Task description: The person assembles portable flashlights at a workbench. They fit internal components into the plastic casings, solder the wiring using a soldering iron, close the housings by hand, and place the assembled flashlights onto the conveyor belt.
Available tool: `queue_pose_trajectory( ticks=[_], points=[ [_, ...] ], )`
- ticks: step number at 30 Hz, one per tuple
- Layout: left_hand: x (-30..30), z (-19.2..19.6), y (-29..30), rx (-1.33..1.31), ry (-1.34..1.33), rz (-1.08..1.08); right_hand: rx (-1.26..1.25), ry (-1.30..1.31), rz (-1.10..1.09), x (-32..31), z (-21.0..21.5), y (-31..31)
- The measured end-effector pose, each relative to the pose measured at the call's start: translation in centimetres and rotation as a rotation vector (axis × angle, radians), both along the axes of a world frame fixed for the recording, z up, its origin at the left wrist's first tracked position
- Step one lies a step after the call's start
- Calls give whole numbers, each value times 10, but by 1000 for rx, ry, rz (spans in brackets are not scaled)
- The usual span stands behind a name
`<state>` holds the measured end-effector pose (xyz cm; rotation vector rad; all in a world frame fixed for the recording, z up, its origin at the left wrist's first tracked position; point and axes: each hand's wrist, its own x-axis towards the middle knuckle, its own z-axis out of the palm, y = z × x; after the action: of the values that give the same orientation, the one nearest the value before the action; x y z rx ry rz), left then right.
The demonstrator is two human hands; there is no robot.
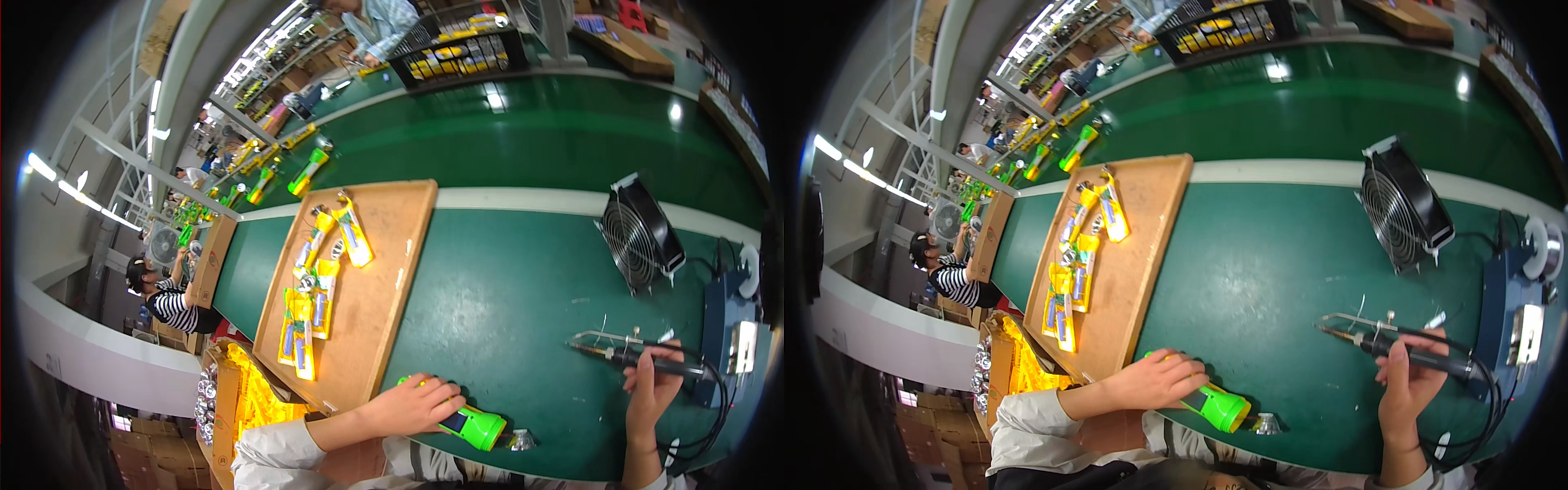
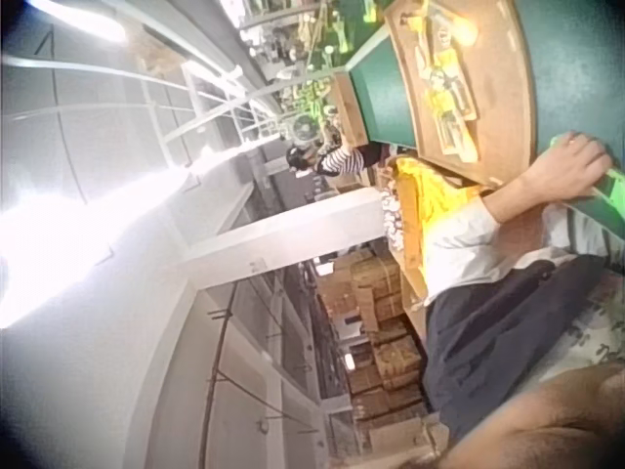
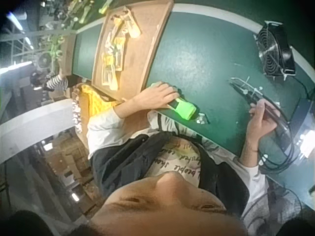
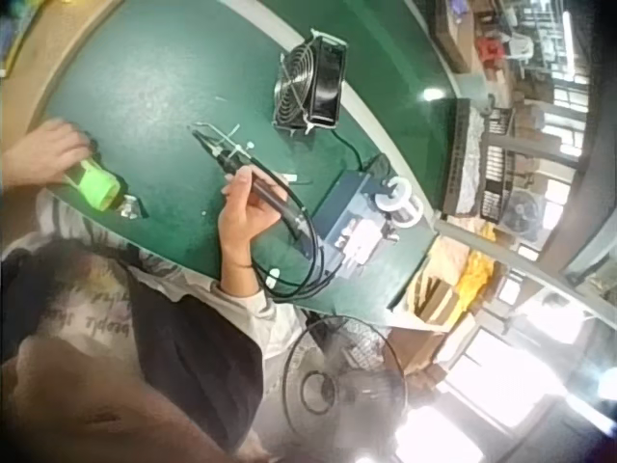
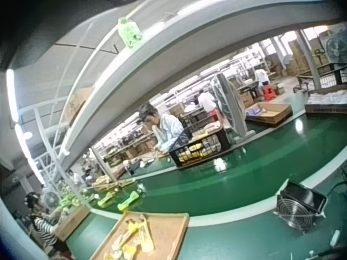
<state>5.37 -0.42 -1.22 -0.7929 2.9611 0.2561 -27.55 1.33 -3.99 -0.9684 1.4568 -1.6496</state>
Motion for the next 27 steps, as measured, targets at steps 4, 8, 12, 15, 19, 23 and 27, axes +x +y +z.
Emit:
queue_pose_trajectory(
  ticks=[4,8,12,15,19,23,27],
  points=[
    [4,9,-5,44,-98,-46,-6,-11,-39,1,-6,-5],
    [22,40,-35,107,66,38,-43,37,-58,-6,-13,-8],
    [32,78,-120,50,173,444,-136,147,-63,-12,13,-9],
    [43,58,-206,-143,262,630,-114,126,-80,-9,15,-11],
    [45,21,-319,-262,310,652,-87,148,-51,-10,15,-16],
    [40,-21,-386,-200,241,733,-25,163,-82,-12,12,-15],
    [35,-38,-397,-222,164,743,16,141,-91,-8,20,-15]
  ],
)
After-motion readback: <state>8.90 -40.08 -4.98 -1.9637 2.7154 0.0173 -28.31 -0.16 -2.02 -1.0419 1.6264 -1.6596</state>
